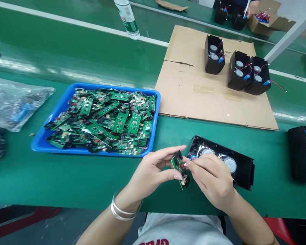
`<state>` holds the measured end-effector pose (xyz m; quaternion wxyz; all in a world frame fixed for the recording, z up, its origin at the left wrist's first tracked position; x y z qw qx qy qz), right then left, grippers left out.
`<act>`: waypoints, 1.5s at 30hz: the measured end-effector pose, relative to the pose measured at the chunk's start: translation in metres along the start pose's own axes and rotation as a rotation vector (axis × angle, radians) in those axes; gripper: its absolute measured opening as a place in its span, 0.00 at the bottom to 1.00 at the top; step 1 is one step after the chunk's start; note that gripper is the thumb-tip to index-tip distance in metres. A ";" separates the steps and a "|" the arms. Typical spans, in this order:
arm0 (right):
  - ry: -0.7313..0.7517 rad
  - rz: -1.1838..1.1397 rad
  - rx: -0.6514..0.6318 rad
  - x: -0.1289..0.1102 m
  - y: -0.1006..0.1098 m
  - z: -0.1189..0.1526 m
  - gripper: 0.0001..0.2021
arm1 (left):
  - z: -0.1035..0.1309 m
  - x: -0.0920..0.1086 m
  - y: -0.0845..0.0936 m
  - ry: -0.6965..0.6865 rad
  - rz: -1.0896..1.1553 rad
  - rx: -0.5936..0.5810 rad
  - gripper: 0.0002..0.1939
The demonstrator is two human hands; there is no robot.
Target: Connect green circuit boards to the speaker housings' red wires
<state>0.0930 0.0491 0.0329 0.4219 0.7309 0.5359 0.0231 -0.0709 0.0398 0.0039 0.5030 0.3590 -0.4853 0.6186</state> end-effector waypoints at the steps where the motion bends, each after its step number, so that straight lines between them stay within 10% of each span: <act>1: 0.020 0.015 -0.022 0.000 0.001 0.000 0.07 | 0.001 0.000 -0.001 0.023 0.008 -0.001 0.25; 19: -0.021 0.043 0.102 -0.006 0.002 0.020 0.07 | 0.001 -0.005 -0.022 0.097 0.308 -0.060 0.13; 36: 0.037 -0.034 -0.013 0.001 0.003 0.014 0.07 | 0.009 -0.002 -0.015 0.050 -0.110 -0.012 0.11; 42: -0.458 0.159 -0.150 0.037 0.054 0.031 0.12 | 0.018 0.004 0.023 0.133 -0.461 -0.107 0.12; 45: -0.681 0.419 -0.430 0.051 0.073 0.055 0.09 | 0.027 -0.002 0.033 0.207 -0.610 -0.156 0.11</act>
Point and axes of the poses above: each hand's wrist, its own z-axis away from the middle knuckle, its own y-axis out of the back of the hand, x = y × z, the point moved 2 cm from there along -z, towards the middle knuckle, and after that the axes turned 5 degrees about x, right-handed, at the moved point
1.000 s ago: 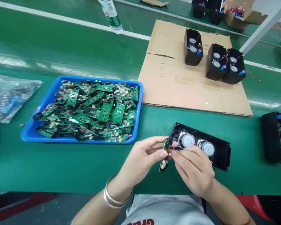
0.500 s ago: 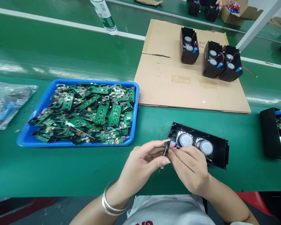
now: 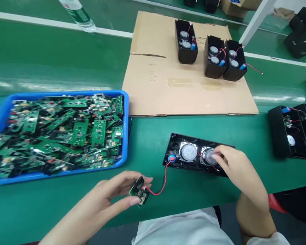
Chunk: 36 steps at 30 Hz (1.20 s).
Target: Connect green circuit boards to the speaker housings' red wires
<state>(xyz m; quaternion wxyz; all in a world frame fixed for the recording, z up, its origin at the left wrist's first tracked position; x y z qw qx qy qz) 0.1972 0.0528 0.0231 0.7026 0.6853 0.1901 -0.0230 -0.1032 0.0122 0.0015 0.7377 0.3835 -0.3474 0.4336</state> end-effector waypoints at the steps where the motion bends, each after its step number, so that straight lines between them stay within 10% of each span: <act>1: -0.036 0.084 -0.072 0.007 -0.001 0.005 0.08 | 0.002 -0.003 -0.002 0.012 -0.067 -0.010 0.10; 10: 0.064 0.340 -0.322 0.001 -0.009 0.030 0.03 | -0.005 0.000 -0.048 -0.016 -0.351 -0.320 0.16; 26: 0.152 0.221 -0.098 0.000 -0.016 0.031 0.09 | -0.021 0.034 -0.096 -0.219 -0.092 0.269 0.13; 36: 0.150 -0.377 0.472 -0.018 -0.029 0.017 0.10 | -0.025 0.053 -0.106 -0.191 0.009 0.437 0.10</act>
Point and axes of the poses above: each hand's wrist, its own z-axis away from the middle knuckle, its own y-axis out of the back of the hand, x = y × z, the point moved 2 cm from there along -z, towards the middle knuckle, and after that the axes turned 5 degrees about x, right-handed, at the moved point
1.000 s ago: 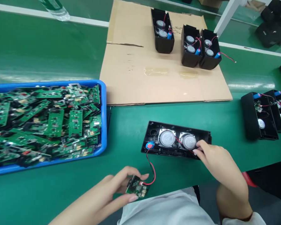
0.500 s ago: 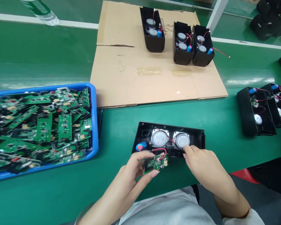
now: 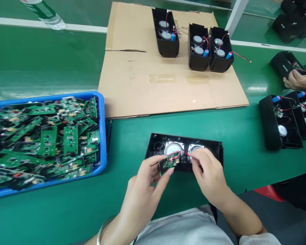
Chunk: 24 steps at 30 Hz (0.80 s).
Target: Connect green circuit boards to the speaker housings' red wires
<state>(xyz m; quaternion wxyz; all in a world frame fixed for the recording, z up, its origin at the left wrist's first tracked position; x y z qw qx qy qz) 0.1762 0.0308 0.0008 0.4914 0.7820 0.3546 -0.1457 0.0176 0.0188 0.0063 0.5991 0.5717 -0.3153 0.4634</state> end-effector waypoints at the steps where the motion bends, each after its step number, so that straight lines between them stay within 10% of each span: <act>1: -0.012 -0.036 0.000 0.000 -0.004 0.000 0.10 | 0.000 0.001 -0.001 0.012 0.014 0.008 0.11; 24: 0.106 0.122 -0.202 -0.005 -0.011 -0.005 0.11 | -0.014 0.002 0.008 -0.155 -0.050 -0.212 0.09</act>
Point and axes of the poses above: each hand's wrist, its own z-axis away from the middle knuckle, its own y-axis out of the back of the hand, x = y × z, the point moved 2 cm from there along -z, towards the middle knuckle, and after that the axes turned 5 degrees about x, right-handed, at the moved point
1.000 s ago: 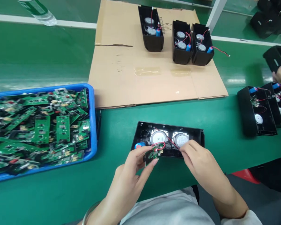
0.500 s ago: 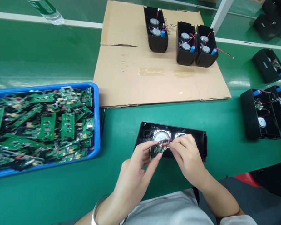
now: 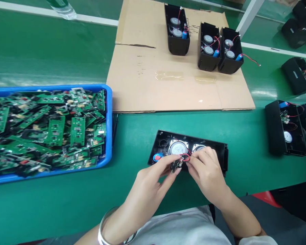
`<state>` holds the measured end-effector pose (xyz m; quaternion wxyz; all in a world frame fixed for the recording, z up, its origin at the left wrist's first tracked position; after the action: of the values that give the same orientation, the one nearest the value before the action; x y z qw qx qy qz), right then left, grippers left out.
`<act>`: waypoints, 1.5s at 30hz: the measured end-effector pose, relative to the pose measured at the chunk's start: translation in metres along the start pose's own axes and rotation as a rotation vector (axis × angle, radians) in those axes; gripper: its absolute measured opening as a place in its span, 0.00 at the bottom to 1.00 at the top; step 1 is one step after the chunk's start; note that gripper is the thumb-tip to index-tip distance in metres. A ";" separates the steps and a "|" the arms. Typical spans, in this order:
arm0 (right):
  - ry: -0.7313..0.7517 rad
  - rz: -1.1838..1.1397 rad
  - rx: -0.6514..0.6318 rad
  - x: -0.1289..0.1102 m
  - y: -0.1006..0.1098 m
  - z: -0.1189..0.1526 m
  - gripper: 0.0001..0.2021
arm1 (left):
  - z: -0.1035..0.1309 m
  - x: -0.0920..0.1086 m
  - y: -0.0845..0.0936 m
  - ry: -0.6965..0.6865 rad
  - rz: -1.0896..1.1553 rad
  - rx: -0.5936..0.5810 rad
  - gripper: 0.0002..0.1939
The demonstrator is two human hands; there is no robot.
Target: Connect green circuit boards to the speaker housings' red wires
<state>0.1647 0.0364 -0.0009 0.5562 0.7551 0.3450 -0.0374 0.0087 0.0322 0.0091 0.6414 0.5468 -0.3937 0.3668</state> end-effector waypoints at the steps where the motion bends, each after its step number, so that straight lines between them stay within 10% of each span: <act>1: 0.003 0.007 0.002 -0.001 0.000 0.000 0.11 | 0.000 0.000 0.000 -0.011 -0.009 -0.001 0.09; 25: -0.007 -0.156 -0.026 0.003 0.001 -0.006 0.09 | -0.002 -0.009 0.000 0.032 0.241 -0.063 0.09; 38: -0.029 0.265 -0.414 0.012 -0.009 -0.013 0.21 | 0.012 -0.009 0.015 -0.068 -0.012 -0.033 0.10; 45: -0.280 -0.004 -0.220 0.022 -0.010 -0.009 0.11 | 0.014 -0.008 0.014 -0.048 -0.048 -0.069 0.09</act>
<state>0.1732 0.0563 -0.0154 0.6780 0.6764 0.2678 -0.1053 -0.0092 0.0198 0.0088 0.6588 0.5425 -0.4082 0.3240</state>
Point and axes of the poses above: each hand's wrist, its own z-axis away from the middle knuckle, its own y-axis out of the back of the hand, x = y × z, the point moved 2 cm from there along -z, towards the middle knuckle, and after that the axes turned 5 degrees about x, right-handed, at the moved point
